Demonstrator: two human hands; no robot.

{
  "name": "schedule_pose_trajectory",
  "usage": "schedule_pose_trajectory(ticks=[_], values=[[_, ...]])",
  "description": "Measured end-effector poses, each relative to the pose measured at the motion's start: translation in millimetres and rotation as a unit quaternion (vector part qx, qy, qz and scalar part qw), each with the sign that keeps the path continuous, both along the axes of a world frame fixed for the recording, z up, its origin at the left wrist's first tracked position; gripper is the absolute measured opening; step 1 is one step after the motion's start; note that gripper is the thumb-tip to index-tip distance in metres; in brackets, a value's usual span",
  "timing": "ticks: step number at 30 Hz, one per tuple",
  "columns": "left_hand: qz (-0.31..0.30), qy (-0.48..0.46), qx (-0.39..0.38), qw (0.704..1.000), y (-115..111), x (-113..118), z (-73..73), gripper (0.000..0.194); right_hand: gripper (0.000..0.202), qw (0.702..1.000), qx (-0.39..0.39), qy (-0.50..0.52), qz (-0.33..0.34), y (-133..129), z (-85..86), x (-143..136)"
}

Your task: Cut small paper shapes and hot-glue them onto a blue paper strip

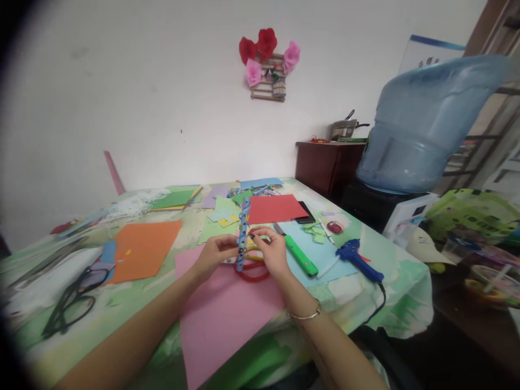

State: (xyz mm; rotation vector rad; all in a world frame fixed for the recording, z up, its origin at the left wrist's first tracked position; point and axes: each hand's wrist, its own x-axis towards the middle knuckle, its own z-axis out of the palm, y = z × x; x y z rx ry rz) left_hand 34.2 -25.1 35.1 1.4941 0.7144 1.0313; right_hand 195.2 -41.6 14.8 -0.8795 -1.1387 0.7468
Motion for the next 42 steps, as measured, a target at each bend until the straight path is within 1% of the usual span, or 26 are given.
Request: schedule_pose_trajectory(ticks=[7,12,15,19,22,26,30,32,34,35,36,37,39,40,42], values=[[0.082,-0.045,-0.006,0.996,13,-10,2.4,0.017,0.015,0.993,0.014,0.084,-0.085,8,-3.7,11],[0.148,-0.081,-0.016,0.985,27,-21,0.8,0.02,0.018,0.984,0.027,0.136,-0.112,8,-2.4,16],[0.173,-0.101,-0.021,0.979,36,-29,-1.1,0.022,0.018,0.978,0.039,0.161,-0.128,5,-0.4,18],[0.19,-0.119,-0.03,0.974,45,-38,-4.8,0.022,0.017,0.967,0.053,0.191,-0.162,3,0.7,24],[0.188,-0.126,-0.041,0.973,49,-41,-7.5,0.021,0.015,0.955,0.073,0.208,-0.199,-2,1.7,29],[0.172,-0.129,-0.052,0.975,50,-41,-9.0,0.02,0.013,0.944,0.112,0.202,-0.236,-23,10.2,26],[0.153,-0.123,-0.051,0.979,47,-38,-8.4,0.017,0.011,0.938,0.189,0.166,-0.241,-60,30.4,17],[0.147,-0.117,-0.049,0.981,47,-37,-8.4,0.016,0.01,0.927,0.245,0.131,-0.252,-77,40.3,13],[0.144,-0.108,-0.047,0.983,47,-37,-8.9,0.019,0.014,0.911,0.304,0.051,-0.275,-90,45.6,11],[0.144,-0.103,-0.046,0.983,47,-37,-9.3,0.02,0.019,0.905,0.318,-0.005,-0.282,-94,46.0,10],[0.144,-0.098,-0.044,0.984,47,-37,-9.7,0.021,0.024,0.904,0.314,-0.066,-0.284,-96,45.1,10],[0.146,-0.093,-0.04,0.984,47,-37,-10.1,0.022,0.027,0.906,0.293,-0.128,-0.277,-95,43.0,9],[0.151,-0.083,-0.031,0.985,47,-38,-10.6,0.023,0.021,0.916,0.225,-0.224,-0.244,-90,36.3,9],[0.154,-0.076,-0.025,0.985,47,-38,-10.8,0.023,0.018,0.921,0.192,-0.255,-0.223,-85,32.3,9],[0.164,-0.059,-0.014,0.985,48,-38,-11.6,0.022,0.028,0.928,0.15,-0.288,-0.184,-74,23.5,10]])
